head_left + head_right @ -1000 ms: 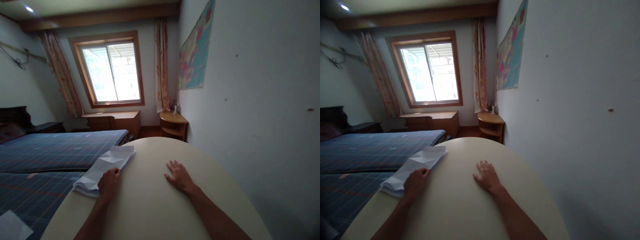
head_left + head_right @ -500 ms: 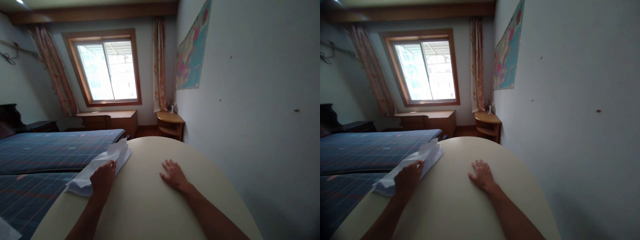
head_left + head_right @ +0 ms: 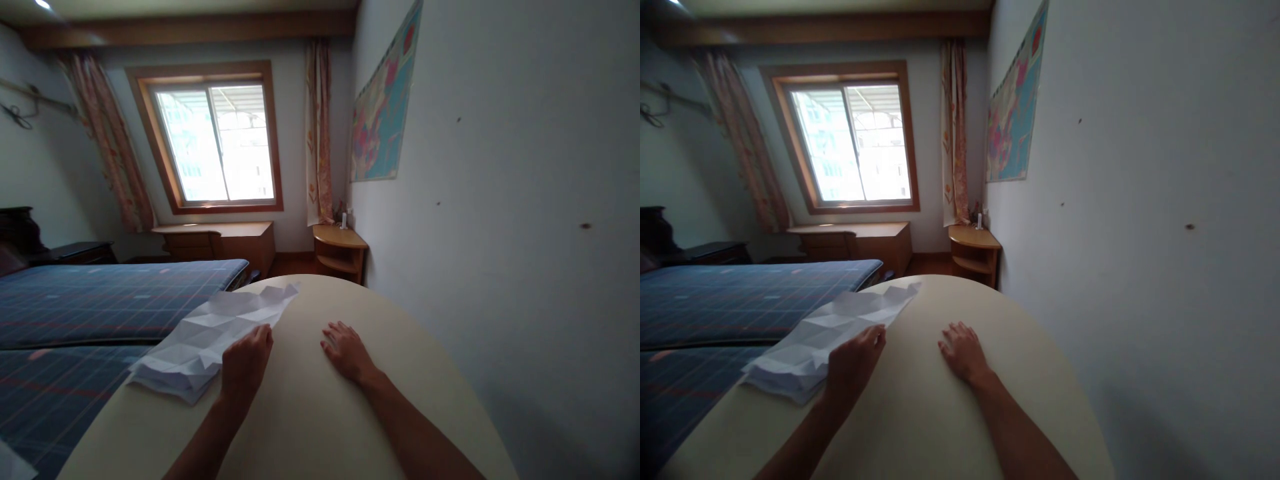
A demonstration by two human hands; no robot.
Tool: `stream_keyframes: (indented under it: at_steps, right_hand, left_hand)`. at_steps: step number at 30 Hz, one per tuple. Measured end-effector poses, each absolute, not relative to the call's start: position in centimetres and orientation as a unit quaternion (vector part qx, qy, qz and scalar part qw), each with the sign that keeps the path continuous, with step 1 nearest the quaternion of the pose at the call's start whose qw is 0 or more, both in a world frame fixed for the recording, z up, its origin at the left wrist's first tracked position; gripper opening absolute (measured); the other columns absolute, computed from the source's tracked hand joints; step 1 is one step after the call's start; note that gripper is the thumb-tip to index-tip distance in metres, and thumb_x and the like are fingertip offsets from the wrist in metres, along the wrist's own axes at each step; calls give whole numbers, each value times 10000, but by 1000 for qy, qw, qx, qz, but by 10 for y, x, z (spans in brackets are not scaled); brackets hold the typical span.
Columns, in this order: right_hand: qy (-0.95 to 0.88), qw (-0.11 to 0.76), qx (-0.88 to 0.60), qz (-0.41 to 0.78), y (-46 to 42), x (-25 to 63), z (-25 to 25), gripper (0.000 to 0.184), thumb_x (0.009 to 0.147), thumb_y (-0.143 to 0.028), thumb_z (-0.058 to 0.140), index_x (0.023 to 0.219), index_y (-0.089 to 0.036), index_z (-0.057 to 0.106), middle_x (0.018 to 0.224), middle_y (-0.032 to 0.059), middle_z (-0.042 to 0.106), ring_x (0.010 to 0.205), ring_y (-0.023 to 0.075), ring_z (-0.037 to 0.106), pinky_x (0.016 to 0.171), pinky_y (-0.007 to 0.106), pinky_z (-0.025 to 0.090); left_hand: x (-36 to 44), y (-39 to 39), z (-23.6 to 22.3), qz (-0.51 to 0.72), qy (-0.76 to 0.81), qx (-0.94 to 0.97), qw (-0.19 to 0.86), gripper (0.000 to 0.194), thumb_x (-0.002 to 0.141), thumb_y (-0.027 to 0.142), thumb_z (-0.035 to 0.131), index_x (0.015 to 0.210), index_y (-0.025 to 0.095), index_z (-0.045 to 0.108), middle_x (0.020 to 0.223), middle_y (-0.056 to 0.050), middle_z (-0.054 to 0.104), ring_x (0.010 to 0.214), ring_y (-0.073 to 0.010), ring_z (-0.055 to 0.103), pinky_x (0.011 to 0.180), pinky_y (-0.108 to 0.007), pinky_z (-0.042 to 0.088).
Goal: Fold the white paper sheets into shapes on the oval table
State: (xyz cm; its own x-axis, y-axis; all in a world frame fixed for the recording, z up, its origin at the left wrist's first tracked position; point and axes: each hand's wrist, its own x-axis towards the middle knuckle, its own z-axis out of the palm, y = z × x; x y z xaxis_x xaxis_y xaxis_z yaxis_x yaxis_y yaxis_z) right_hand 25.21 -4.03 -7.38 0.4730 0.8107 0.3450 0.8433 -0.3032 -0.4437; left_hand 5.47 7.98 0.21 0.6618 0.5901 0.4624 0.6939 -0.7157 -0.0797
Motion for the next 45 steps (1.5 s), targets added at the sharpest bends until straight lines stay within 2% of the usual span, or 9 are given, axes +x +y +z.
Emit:
stream_keyframes:
  at_steps: [5, 11, 14, 17, 23, 28, 32, 38, 45]
  right_hand:
    - [-465, 364, -803, -79, -40, 254, -67, 392, 906, -372, 342, 1187, -162, 518, 1172, 95, 580, 1093, 201, 515, 954, 354, 366]
    - [-493, 426, -740, -165, -52, 237, -35, 320, 902, -273, 343, 1177, -192, 486, 1205, 86, 530, 1155, 205, 441, 988, 389, 336]
    - [-585, 387, -704, -113, -56, 221, -29, 293, 889, -233, 371, 1125, -237, 544, 1083, 54, 605, 1048, 194, 516, 935, 364, 380]
    - [-594, 295, -747, -35, -56, 210, -39, 403, 869, -338, 429, 1262, -257, 465, 1274, 57, 507, 1202, 234, 404, 1025, 410, 268]
    - [-529, 185, -827, 41, -51, 212, -62, 542, 853, -524, 373, 1336, -279, 378, 1430, 39, 317, 1320, 317, 187, 1047, 532, 100]
    - [-495, 198, -846, 9, -37, 198, -49, 512, 889, -450, 322, 1280, -149, 457, 1359, 163, 400, 1279, 359, 254, 1019, 577, 98]
    - [-545, 218, -810, 3, -21, 179, -51, 469, 931, -451, 206, 1323, -269, 390, 1408, 33, 358, 1311, 216, 240, 1067, 413, 147]
    - [-548, 202, -811, 33, -32, 202, -69, 590, 869, -588, 277, 1376, -289, 297, 1464, 27, 239, 1345, 246, 140, 1074, 446, 74]
    - [-476, 193, -858, 7, -48, 233, -75, 632, 851, -584, 304, 1385, -244, 295, 1467, 47, 228, 1351, 240, 115, 1076, 409, 57]
  left_hand:
    - [64, 56, -16, -156, -298, -938, 79, 284, 906, 170, 317, 811, 183, 585, 765, -53, 648, 702, -218, 638, 530, -265, 364]
    - [68, 18, -22, -89, -199, -976, 4, 180, 848, 194, 453, 774, 219, 615, 760, 5, 680, 675, -169, 647, 539, -228, 384]
    - [64, 11, -18, -57, -131, -987, -74, 129, 812, 309, 530, 780, 248, 638, 792, 9, 691, 712, -169, 637, 612, -239, 415]
    - [62, 22, -23, -80, -154, -976, -128, 238, 863, 350, 430, 851, 236, 639, 859, -31, 683, 796, -184, 621, 714, -274, 434]
    - [62, 59, -61, -97, -273, -957, -28, 526, 860, 437, 371, 1329, 200, 385, 1436, -97, 310, 1326, -305, 219, 1051, -509, 176]
    - [61, 63, -69, -93, -250, -964, -19, 506, 874, 445, 339, 1362, 313, 314, 1466, -26, 252, 1344, -310, 154, 1050, -555, 130]
    - [61, 68, -66, -89, -239, -967, -24, 493, 892, 397, 303, 1368, 273, 313, 1457, 0, 268, 1347, -269, 164, 1070, -510, 154]
    - [62, 84, -67, -81, -242, -967, -13, 506, 897, 382, 305, 1382, 236, 287, 1460, -7, 251, 1348, -213, 174, 1088, -432, 179]
    - [66, 86, -66, -111, -339, -932, 55, 481, 899, 334, 299, 1316, 122, 412, 1411, -132, 346, 1315, -281, 261, 1061, -466, 203]
